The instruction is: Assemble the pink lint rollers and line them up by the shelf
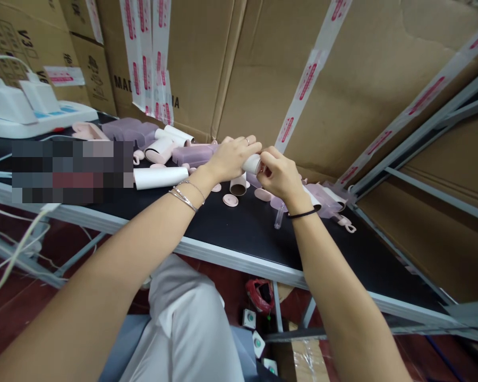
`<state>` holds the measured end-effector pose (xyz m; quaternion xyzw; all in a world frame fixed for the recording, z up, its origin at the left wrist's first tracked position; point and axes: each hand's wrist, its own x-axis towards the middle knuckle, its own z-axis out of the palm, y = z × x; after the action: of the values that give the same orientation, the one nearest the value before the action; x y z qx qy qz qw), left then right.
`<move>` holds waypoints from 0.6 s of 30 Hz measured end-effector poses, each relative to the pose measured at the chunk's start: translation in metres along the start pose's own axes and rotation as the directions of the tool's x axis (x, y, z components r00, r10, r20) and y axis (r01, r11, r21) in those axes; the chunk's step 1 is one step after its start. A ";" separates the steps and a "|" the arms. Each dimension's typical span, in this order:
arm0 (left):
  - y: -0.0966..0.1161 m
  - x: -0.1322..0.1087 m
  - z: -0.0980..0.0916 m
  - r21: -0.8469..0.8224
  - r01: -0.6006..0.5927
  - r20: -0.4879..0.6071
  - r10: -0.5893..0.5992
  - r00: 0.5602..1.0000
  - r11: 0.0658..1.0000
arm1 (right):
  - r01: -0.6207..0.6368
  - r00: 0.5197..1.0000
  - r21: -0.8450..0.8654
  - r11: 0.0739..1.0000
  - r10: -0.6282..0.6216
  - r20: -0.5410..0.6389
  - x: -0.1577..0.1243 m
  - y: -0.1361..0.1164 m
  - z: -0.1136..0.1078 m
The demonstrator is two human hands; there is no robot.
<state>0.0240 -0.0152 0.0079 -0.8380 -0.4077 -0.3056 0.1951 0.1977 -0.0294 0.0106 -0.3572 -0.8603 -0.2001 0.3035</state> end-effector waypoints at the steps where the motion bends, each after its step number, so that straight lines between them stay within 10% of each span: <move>1: 0.001 0.000 -0.001 -0.006 0.001 0.009 -0.001 1.000 1.000 | 0.003 1.000 0.000 1.000 -0.003 0.006 0.000 0.001 0.000; 18: -0.008 -0.001 0.012 -0.229 -0.017 -0.087 -0.004 0.996 0.973 | -0.090 0.980 0.023 0.996 0.093 -0.174 -0.008 0.006 0.021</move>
<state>0.0218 -0.0042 -0.0007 -0.8422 -0.3580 -0.3863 0.1154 0.1990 -0.0173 -0.0089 -0.3752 -0.8146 -0.2098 0.3894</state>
